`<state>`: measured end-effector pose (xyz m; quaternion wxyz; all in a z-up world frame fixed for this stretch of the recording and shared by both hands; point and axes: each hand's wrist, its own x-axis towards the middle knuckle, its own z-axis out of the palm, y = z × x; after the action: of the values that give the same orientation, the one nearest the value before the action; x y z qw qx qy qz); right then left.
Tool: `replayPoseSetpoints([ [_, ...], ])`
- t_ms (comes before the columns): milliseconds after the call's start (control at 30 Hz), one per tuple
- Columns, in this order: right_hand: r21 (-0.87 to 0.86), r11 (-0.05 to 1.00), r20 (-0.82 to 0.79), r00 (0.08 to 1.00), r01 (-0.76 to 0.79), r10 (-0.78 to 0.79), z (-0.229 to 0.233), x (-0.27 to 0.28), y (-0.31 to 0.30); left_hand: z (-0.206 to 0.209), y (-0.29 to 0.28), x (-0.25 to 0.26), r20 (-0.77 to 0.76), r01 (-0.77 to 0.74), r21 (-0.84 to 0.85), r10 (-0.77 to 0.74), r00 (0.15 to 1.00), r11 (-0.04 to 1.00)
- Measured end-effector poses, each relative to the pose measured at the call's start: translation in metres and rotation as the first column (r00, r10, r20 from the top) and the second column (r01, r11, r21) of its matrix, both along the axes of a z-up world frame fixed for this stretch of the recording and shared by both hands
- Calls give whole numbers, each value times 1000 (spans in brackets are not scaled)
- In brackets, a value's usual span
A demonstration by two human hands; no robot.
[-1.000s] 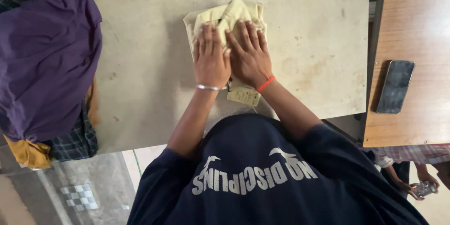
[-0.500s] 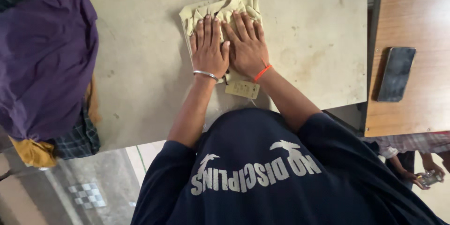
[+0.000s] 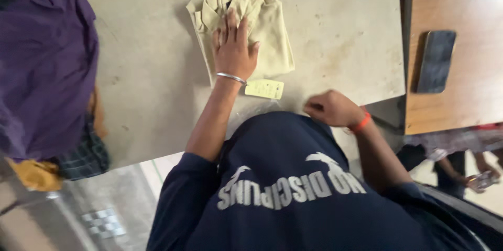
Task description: The person folds a light-colored button-down shirt on a table and then places it inside a clear plastic bag.
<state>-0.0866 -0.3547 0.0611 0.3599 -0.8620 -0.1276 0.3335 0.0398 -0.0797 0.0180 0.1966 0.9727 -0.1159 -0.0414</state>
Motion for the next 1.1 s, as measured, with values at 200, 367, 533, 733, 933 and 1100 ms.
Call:
replayPoseSetpoints([
  [200, -92, 935, -229, 907, 342, -354, -38, -69, -6, -14, 4, 22, 191, 47, 5, -47, 980, 999],
  [367, -218, 901, -183, 891, 375, -415, -83, -105, -10, -32, -2, 64, 232, 66, 14, -67, 970, 998],
  [533, -37, 886, -214, 863, 462, -458, -159, -97, 18, -23, -14, 89, 47, 83, 151, -91, 995, 985],
  [733, 229, 781, -326, 802, 581, -500, -218, -75, 41, -14, -14, 88, 172, 85, 132, -107, 979, 988],
  [933, 294, 753, -362, 798, 588, -482, -226, -83, 41, -12, -15, 86, 194, 74, 117, -96, 976, 990],
  [1100, 279, 736, -314, 783, 617, -537, -211, -92, 42, -17, -15, 87, 214, 73, 81, -89, 973, 994],
])
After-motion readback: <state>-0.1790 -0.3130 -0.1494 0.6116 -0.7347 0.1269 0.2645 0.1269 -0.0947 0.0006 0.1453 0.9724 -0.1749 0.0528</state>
